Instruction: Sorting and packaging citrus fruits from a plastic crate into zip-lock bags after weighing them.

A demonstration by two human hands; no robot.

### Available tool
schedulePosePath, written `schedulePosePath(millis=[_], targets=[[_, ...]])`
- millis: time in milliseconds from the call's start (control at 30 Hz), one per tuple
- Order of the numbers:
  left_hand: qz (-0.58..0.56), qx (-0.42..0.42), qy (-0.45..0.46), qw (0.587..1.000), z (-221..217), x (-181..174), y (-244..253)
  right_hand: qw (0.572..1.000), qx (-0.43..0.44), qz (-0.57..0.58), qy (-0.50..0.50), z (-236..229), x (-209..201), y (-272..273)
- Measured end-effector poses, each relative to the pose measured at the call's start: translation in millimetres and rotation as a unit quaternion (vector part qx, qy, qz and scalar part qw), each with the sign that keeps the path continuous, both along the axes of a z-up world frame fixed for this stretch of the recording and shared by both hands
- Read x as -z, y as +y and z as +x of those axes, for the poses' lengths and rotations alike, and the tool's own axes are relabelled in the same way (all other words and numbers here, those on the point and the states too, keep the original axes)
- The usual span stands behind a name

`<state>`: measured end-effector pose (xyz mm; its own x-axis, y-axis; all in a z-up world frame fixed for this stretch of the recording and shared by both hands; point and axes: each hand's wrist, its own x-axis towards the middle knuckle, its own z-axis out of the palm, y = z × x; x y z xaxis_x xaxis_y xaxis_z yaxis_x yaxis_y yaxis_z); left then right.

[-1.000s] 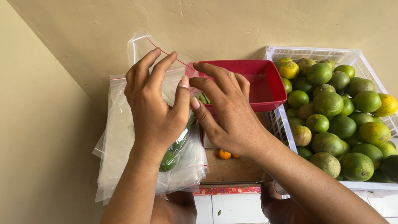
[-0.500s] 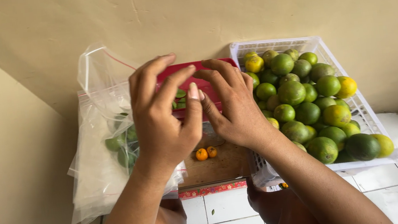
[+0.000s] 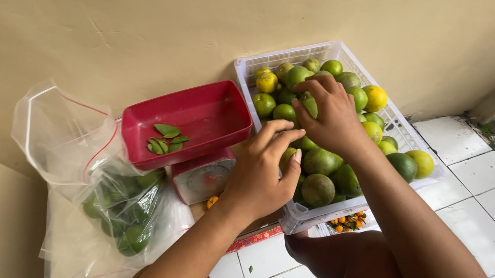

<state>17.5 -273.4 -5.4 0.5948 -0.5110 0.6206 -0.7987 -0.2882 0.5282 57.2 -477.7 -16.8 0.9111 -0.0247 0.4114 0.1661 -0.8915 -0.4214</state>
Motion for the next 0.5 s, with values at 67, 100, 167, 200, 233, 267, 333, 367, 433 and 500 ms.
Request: schedulePosePath(millis=[67,100,167,200,233,267,333,367,433,500], targets=[[0.021,0.007,0.039,0.999,5,9,-12,0.999,0.016,-0.011,0.026,6,12,-19],[0.042,0.011,0.078,0.996,7,14,-17,0.998,0.03,-0.023,0.052,9,18,-27],[0.067,0.02,0.115,0.991,17,20,-27,0.993,0.045,-0.046,0.099,6,17,-32],[0.09,0.027,0.153,0.984,22,24,-32,0.985,0.057,-0.07,0.147,6,17,-35],[0.089,0.028,0.154,0.984,30,29,-39,0.985,0.059,-0.07,0.148,5,17,-36],[0.107,0.021,0.179,0.978,39,33,-46,0.978,0.061,-0.09,0.18,5,15,-36],[0.124,0.017,0.203,0.971,54,38,-58,0.969,0.068,-0.11,0.211,2,12,-38],[0.105,0.005,0.221,0.97,61,39,-62,0.968,0.059,-0.105,0.221,-1,10,-40],[0.086,-0.004,0.238,0.968,73,40,-72,0.966,0.052,-0.101,0.23,0,12,-48],[0.06,-0.006,0.214,0.975,79,42,-80,0.966,0.053,-0.097,0.233,6,20,-60]])
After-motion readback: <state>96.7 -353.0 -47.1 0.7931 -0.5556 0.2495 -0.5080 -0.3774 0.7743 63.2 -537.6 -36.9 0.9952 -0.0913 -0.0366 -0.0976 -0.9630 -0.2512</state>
